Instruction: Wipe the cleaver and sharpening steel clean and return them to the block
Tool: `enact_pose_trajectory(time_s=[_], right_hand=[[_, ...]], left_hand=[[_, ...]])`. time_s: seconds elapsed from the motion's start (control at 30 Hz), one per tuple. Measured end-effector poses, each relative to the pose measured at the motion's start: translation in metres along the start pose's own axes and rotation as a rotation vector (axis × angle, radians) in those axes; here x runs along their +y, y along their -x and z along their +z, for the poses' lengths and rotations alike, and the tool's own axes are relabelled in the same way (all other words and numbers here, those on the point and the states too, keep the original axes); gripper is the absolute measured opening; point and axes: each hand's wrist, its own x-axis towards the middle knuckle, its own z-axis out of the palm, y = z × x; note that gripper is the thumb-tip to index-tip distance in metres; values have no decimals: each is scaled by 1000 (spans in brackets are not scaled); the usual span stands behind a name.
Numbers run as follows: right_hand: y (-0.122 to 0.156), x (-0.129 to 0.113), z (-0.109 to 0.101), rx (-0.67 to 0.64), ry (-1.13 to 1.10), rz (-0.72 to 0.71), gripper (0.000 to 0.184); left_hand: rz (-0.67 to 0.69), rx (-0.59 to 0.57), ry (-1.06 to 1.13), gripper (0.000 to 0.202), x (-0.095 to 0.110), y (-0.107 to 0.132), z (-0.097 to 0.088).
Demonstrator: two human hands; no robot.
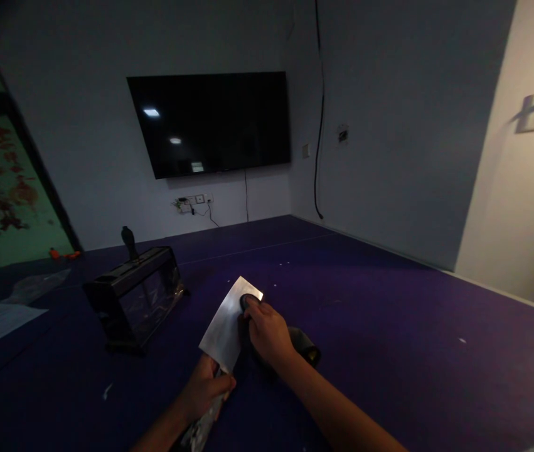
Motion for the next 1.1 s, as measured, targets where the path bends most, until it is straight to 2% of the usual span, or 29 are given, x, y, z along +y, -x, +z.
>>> enact_pose_trajectory(time_s=[0.1, 0.2, 0.4, 0.5, 0.57, 0.67, 0.83, 0.97, 1.1], right_hand=[[3, -5, 4, -17, -20, -86, 30], [4, -6, 5, -34, -3, -100, 30], [-5, 4, -2, -12, 43, 23, 36], [-8, 10, -7, 9, 47, 80, 40], [-8, 11, -8, 15, 32, 88, 42], [-7, 10, -6, 17, 0, 78, 39], [-1, 1, 1, -34, -54, 16, 35], [4, -7, 4, -57, -70, -58, 27], [6, -11, 3, -62, -58, -135, 30]], left_hand=[[-5, 6, 6, 38, -2, -1, -1], [-21, -1, -6, 41, -1, -2, -2], [-59, -59, -52, 41, 2, -3, -2], [-70, -84, -87, 33, 3, -2, -2], [-59, -68, -90, 29, 4, 0, -1], [-51, -59, -51, 35, 3, 0, -1], [-54, -40, 23, 37, -3, -4, -2], [2, -16, 60, 40, -3, -6, -3], [26, -25, 12, 35, -2, -5, -2]])
